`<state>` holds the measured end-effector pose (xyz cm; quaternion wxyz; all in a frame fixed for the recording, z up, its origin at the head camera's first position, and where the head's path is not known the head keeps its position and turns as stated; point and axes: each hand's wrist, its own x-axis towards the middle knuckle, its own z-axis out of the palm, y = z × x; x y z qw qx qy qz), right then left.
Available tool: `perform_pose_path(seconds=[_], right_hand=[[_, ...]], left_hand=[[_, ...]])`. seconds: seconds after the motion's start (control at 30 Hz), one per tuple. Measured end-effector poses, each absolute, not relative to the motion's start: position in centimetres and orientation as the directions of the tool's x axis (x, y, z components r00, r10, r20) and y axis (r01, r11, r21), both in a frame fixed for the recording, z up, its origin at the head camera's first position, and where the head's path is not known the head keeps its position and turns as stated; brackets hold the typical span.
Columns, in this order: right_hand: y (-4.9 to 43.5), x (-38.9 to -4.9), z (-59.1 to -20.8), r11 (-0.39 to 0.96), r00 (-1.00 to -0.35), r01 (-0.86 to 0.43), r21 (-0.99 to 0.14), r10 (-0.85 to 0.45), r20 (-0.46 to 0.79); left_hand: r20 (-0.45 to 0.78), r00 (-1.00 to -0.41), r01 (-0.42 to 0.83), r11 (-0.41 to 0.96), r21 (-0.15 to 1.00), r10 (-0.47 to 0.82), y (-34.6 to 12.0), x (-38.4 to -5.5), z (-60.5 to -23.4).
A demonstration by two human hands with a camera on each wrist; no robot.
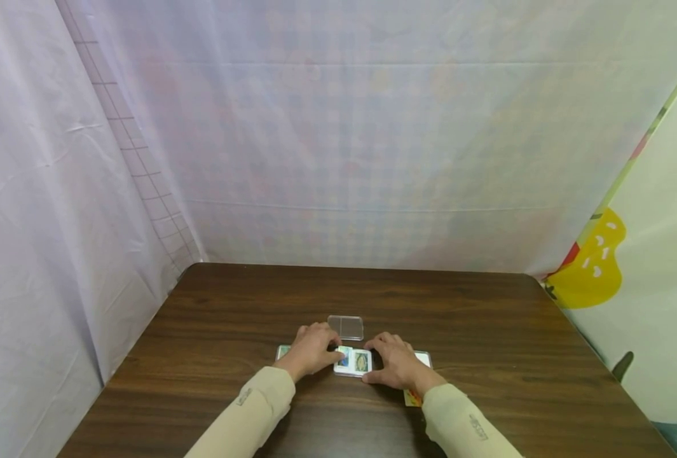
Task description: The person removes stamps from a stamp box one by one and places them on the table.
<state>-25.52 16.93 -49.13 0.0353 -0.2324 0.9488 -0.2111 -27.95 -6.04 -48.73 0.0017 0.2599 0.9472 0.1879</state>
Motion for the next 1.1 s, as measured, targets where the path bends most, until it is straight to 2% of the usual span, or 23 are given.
perform_pose_path(seconds=[0.33,1.1], right_hand=[[16.88,-25.56,-49.2,0.804,-0.895,-0.403,-0.436,-0.446,0.006],[16.86,-25.59,-49.26,0.8,-0.895,-0.409,-0.439,-0.446,0.022]], left_hand=[[0.135,-0.856,0.51,0.772,0.379,0.5,-6.09,-27.9,-48.66],[0.205,-0.848,0.516,0.673,0.53,0.488,-6.74,-27.87,-48.09]])
